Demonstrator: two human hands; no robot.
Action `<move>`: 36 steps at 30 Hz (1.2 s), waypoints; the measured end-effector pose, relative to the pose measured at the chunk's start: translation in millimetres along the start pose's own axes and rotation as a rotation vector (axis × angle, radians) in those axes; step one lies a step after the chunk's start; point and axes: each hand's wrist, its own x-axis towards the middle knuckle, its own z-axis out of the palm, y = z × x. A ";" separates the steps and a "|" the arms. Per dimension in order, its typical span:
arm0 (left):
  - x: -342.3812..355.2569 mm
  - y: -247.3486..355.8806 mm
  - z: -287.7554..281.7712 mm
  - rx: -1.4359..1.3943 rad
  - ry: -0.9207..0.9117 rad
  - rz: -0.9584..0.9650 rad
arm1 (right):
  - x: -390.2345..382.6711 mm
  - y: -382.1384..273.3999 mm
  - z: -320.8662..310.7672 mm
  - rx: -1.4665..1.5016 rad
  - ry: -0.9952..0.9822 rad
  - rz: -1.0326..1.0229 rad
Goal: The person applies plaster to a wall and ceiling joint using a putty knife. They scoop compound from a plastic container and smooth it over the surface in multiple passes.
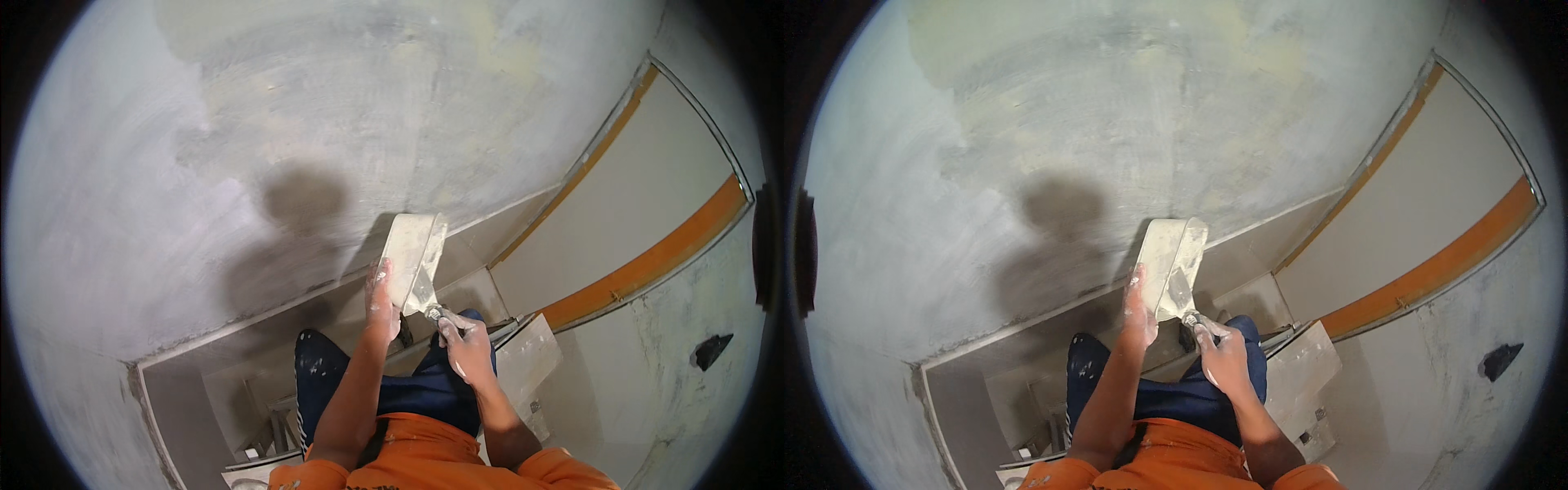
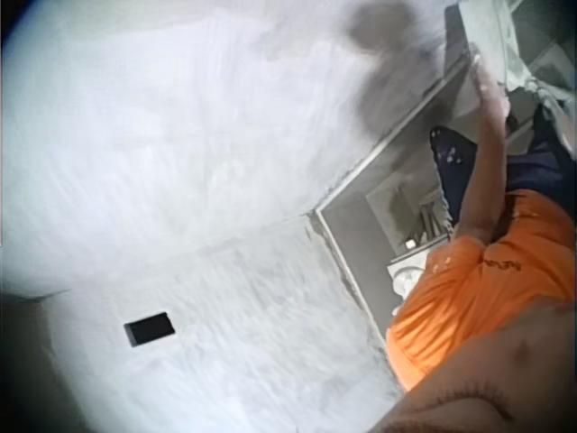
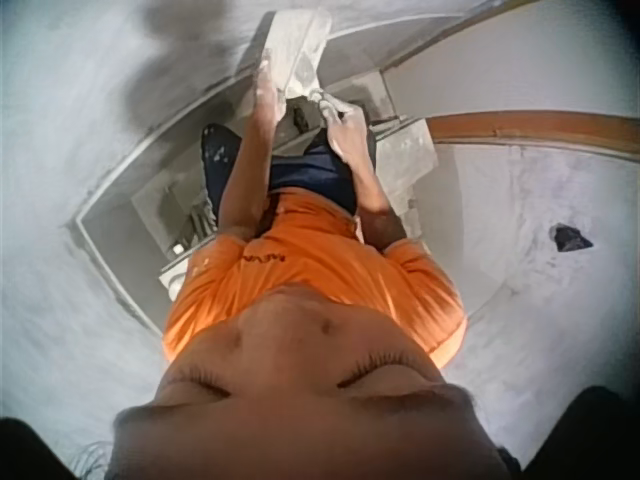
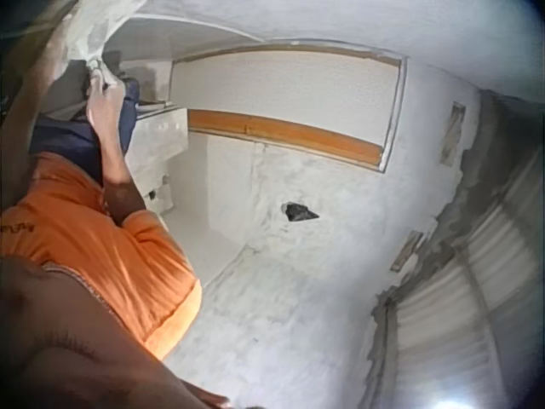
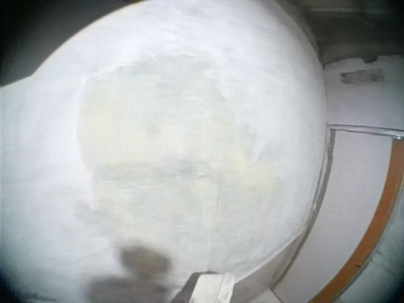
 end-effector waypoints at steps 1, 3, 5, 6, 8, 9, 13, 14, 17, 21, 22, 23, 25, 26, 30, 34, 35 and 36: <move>-1.7 -3.3 2.5 0.022 0.025 -0.004 | 0.8 0.9 1.5 -0.008 0.019 -0.036; -6.0 -6.4 5.4 0.068 0.078 -0.007 | 2.5 -5.6 -0.1 0.176 -0.006 0.151; -2.0 -7.1 3.2 0.083 0.005 0.024 | -0.5 -10.4 -1.0 0.331 -0.031 0.308; 1.7 -7.4 1.7 0.085 -0.030 0.047 | -1.7 -13.1 -1.8 0.389 -0.045 0.368; 7.1 -13.2 -6.2 -0.009 -0.064 0.024 | -5.8 -18.5 -1.5 0.543 -0.077 0.476; 6.5 -13.3 -5.0 -0.059 -0.083 0.011 | -9.4 -20.4 -1.7 0.636 -0.092 0.522; 3.8 -18.5 -1.6 -0.099 -0.127 0.006 | -12.1 -28.9 -6.0 0.833 -0.115 0.584; 6.7 -21.9 -2.8 -0.048 -0.129 0.047 | -10.7 -30.0 -8.0 0.868 -0.122 0.584; 9.8 -25.6 -14.0 -0.013 -0.128 0.116 | -6.4 -29.4 -5.9 0.878 -0.124 0.593; 10.1 -36.9 -18.0 -0.049 -0.136 0.056 | 2.5 -36.6 -9.3 0.921 -0.101 0.532; 6.1 -35.6 -14.0 -0.079 -0.131 0.002 | 3.3 -35.9 -11.5 0.890 -0.075 0.494; 0.4 -33.9 -11.3 -0.109 -0.127 -0.052 | 4.0 -37.3 -13.8 0.860 -0.050 0.456; -10.0 -23.4 -3.1 -0.155 -0.130 -0.107 | 3.5 -42.3 -19.5 0.815 -0.037 0.374; -12.4 -20.3 -2.4 -0.171 -0.138 -0.117 | 2.9 -44.1 -21.1 0.752 0.002 0.310; -18.9 -7.9 2.4 -0.224 -0.144 -0.120 | -4.7 -58.1 -29.0 0.556 0.108 0.103; -17.7 -7.1 3.3 -0.281 -0.200 -0.137 | -9.7 -55.8 -27.8 0.190 0.261 -0.235; -17.5 -7.9 3.9 -0.296 -0.207 -0.147 | -10.2 -56.2 -30.0 0.055 0.285 -0.330; -17.2 -7.2 3.9 -0.313 -0.215 -0.148 | -9.7 -59.3 -31.1 -0.080 0.302 -0.430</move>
